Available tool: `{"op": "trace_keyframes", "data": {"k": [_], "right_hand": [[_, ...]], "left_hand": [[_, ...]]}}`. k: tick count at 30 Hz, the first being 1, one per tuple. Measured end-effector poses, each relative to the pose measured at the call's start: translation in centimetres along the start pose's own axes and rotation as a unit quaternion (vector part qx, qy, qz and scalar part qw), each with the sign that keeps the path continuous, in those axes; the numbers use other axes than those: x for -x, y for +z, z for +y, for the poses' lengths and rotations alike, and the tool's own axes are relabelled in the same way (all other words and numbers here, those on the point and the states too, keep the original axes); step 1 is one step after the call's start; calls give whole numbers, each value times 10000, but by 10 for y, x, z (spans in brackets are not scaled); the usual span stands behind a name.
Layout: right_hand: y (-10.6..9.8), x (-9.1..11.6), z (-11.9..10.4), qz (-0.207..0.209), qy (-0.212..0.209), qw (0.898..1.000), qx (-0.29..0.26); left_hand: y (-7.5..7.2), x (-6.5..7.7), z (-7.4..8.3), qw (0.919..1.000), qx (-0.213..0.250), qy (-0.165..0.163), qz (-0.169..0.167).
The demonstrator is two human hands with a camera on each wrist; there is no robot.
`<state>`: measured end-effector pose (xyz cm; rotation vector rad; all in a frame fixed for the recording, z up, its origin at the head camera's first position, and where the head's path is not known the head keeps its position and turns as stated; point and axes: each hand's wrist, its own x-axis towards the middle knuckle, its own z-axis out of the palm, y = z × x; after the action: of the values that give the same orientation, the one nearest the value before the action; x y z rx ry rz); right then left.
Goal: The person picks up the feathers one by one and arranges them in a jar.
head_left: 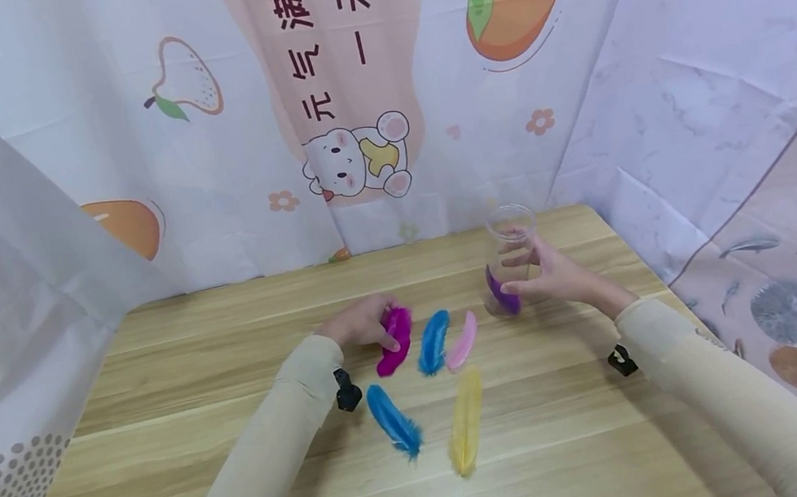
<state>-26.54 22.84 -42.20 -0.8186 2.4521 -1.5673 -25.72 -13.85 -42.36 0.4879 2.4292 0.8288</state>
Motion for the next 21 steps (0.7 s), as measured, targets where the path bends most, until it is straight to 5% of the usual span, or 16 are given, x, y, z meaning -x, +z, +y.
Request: {"op": "trace_keyframes", "data": {"k": [21], "right_hand": [[0,0,2,1,47,10000,-69]], "left_hand": [[2,-3,1,9999,-110,-115,-12]]}}
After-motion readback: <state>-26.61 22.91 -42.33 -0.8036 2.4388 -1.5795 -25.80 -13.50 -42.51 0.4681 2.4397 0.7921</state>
